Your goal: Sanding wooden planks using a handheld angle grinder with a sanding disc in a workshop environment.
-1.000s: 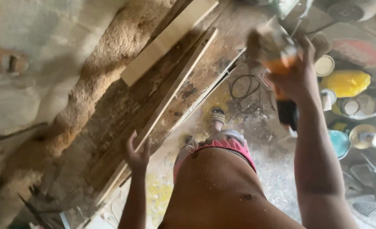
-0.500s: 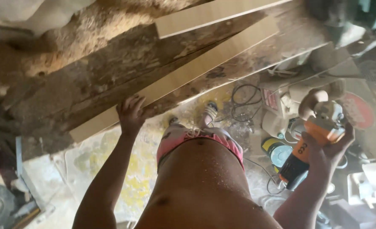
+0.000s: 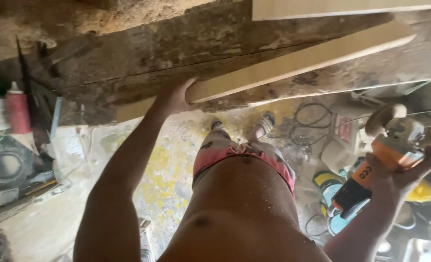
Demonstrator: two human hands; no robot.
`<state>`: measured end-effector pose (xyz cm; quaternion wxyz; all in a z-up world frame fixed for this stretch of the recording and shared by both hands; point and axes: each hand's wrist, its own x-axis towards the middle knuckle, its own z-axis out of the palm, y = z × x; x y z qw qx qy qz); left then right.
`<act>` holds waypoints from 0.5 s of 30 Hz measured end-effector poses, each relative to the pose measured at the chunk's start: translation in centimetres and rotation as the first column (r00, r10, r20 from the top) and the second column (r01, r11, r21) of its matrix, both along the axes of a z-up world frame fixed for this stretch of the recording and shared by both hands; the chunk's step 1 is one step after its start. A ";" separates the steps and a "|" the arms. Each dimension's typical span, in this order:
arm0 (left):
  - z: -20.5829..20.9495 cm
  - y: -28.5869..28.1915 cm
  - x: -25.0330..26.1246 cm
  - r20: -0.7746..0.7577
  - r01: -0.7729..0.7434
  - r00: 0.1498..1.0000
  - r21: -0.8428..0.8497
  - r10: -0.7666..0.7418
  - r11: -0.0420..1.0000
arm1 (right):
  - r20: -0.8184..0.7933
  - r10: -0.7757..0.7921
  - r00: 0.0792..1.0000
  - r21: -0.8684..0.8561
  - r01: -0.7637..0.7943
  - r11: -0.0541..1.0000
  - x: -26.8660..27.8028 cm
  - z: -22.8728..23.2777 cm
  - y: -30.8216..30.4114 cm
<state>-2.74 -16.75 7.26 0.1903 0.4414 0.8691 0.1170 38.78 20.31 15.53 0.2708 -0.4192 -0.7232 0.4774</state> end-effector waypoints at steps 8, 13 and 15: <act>2.6 -2.4 -2.4 0.055 -0.093 0.995 0.089 0.089 0.992 | -0.096 -0.049 0.994 0.034 0.052 0.998 -0.1 -0.7 -6.4; -5.5 -5.0 -1.7 -0.249 0.032 0.967 0.340 0.057 0.940 | -0.024 -0.252 0.967 -0.082 0.249 0.965 -0.7 -2.0 -14.4; -5.8 -5.0 -2.4 -0.283 0.056 0.958 0.349 0.048 0.935 | -0.012 -0.284 0.959 0.001 0.284 0.959 -1.3 -2.4 -17.9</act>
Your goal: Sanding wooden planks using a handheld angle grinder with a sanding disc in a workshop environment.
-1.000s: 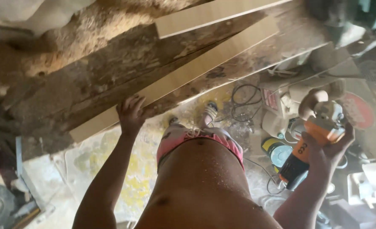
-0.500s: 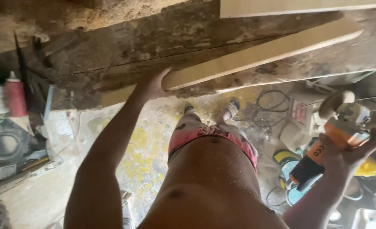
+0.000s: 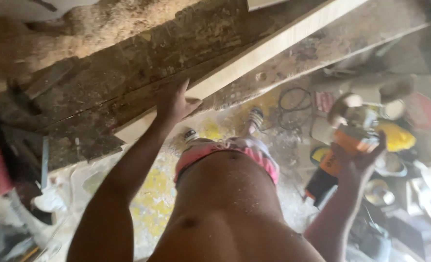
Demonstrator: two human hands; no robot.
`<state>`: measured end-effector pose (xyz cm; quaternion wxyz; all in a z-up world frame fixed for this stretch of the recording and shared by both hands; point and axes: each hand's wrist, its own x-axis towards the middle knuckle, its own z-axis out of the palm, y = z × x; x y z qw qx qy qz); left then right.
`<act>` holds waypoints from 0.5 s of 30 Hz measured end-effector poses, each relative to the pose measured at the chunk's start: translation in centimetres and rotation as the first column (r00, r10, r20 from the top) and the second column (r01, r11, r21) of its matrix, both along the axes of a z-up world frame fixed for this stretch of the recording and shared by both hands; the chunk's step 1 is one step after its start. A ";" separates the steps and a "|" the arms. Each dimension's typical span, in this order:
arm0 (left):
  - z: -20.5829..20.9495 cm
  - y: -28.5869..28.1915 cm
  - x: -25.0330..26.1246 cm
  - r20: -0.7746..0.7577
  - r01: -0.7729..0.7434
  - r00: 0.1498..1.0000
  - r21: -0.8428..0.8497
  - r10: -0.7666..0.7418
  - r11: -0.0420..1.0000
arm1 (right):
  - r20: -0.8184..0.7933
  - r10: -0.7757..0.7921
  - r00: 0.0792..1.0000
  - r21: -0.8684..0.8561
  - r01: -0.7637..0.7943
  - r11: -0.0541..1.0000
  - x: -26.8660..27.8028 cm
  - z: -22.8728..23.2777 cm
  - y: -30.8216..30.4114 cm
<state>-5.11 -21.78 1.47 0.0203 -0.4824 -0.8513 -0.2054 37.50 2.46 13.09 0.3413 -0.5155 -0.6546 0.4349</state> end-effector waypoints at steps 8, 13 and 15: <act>4.6 -0.4 -1.8 0.386 0.183 0.918 -0.215 -0.089 0.959 | -0.148 -0.001 0.989 -0.212 -0.031 0.977 -6.9 3.5 -14.8; 3.0 -0.7 -4.6 0.327 0.177 0.925 0.075 -0.192 0.981 | 0.172 0.161 0.972 -0.155 -0.134 0.979 -8.7 2.4 -17.5; 4.7 -5.4 -7.8 0.371 0.116 0.913 0.165 -0.171 0.979 | 0.269 0.240 0.933 -0.179 -0.196 0.964 -11.7 2.3 -18.7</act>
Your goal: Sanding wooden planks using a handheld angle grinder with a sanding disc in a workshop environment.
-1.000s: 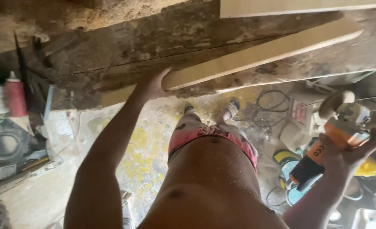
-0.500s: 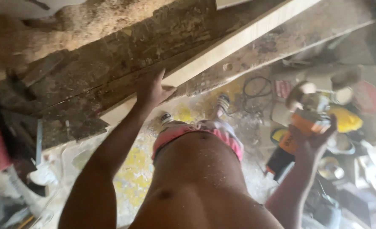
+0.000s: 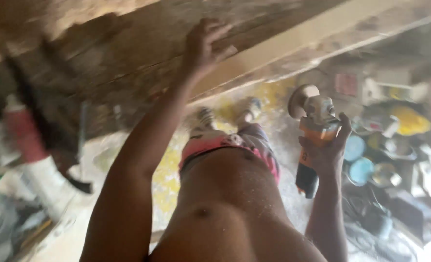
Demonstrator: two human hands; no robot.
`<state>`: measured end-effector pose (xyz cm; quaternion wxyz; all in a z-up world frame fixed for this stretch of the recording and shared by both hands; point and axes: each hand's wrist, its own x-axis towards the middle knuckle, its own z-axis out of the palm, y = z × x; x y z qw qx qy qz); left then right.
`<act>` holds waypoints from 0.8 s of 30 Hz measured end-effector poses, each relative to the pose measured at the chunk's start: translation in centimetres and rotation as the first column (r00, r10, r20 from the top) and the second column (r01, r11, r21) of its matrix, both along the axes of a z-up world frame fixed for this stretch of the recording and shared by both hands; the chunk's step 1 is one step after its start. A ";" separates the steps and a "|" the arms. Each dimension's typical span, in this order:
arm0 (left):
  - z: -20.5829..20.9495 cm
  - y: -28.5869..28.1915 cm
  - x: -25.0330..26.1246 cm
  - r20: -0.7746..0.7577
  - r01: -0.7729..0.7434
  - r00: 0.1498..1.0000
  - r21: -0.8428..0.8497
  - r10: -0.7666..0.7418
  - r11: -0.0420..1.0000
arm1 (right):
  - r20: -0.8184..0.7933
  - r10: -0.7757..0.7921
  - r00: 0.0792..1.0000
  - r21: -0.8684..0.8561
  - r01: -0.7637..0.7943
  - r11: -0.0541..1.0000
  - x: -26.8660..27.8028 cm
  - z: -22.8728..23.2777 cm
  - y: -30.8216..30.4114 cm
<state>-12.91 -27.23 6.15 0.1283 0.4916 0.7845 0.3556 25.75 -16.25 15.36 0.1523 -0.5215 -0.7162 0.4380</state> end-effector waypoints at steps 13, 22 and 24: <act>-7.5 -20.0 0.3 0.107 -0.413 0.911 0.241 0.399 0.879 | 0.387 0.663 0.641 -0.041 -0.706 0.707 -16.8 0.9 -8.6; -6.4 -21.2 1.4 0.380 -0.602 0.781 0.246 0.496 0.760 | 0.330 0.797 0.506 0.192 -0.863 0.468 -20.7 -4.7 -13.2; -6.8 -21.0 1.8 0.499 -0.628 0.733 0.235 0.462 0.742 | 0.314 0.804 0.505 0.220 -0.862 0.456 -20.6 -4.8 -13.5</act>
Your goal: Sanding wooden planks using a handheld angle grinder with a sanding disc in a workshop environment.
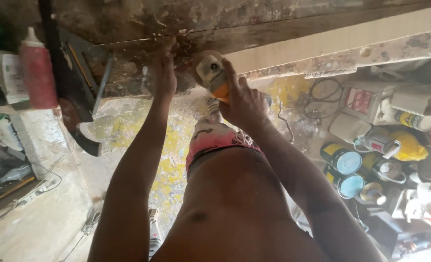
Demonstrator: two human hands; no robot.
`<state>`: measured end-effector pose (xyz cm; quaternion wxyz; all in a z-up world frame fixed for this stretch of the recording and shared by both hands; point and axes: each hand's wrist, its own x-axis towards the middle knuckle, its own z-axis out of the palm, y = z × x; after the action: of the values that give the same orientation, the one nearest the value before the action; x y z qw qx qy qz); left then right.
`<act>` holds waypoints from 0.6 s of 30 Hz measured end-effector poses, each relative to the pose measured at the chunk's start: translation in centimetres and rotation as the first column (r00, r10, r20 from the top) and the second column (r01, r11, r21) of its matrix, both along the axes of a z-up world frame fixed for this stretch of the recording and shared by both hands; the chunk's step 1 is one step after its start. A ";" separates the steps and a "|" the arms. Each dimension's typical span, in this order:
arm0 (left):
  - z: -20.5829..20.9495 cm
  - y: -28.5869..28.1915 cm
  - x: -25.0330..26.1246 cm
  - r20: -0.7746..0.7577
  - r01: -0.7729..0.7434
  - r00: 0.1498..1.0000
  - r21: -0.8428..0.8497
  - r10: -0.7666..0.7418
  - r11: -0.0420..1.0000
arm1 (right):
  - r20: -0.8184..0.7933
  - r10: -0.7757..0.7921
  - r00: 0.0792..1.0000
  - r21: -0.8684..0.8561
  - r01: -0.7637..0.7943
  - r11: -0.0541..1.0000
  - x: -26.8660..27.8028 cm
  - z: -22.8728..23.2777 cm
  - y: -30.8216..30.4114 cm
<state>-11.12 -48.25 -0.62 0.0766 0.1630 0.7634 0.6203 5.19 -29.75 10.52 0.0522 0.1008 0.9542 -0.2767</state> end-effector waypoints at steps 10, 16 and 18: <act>0.5 1.8 0.0 -0.135 0.153 0.975 -0.159 -0.175 0.975 | 0.140 -0.298 0.944 0.067 0.291 0.954 0.4 4.4 4.8; 0.7 2.3 1.0 -0.118 0.133 0.982 -0.124 -0.147 0.983 | 0.173 -0.473 0.864 0.033 0.475 0.879 1.7 3.8 7.3; -0.7 1.6 1.1 -0.013 0.112 0.993 -0.104 -0.114 0.988 | 0.134 -0.407 0.904 0.013 0.409 0.913 2.8 0.1 6.6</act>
<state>-10.01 -46.65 -1.31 0.1127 0.2078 0.7846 0.5731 7.95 -23.13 10.65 0.0580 0.3160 0.9042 -0.2814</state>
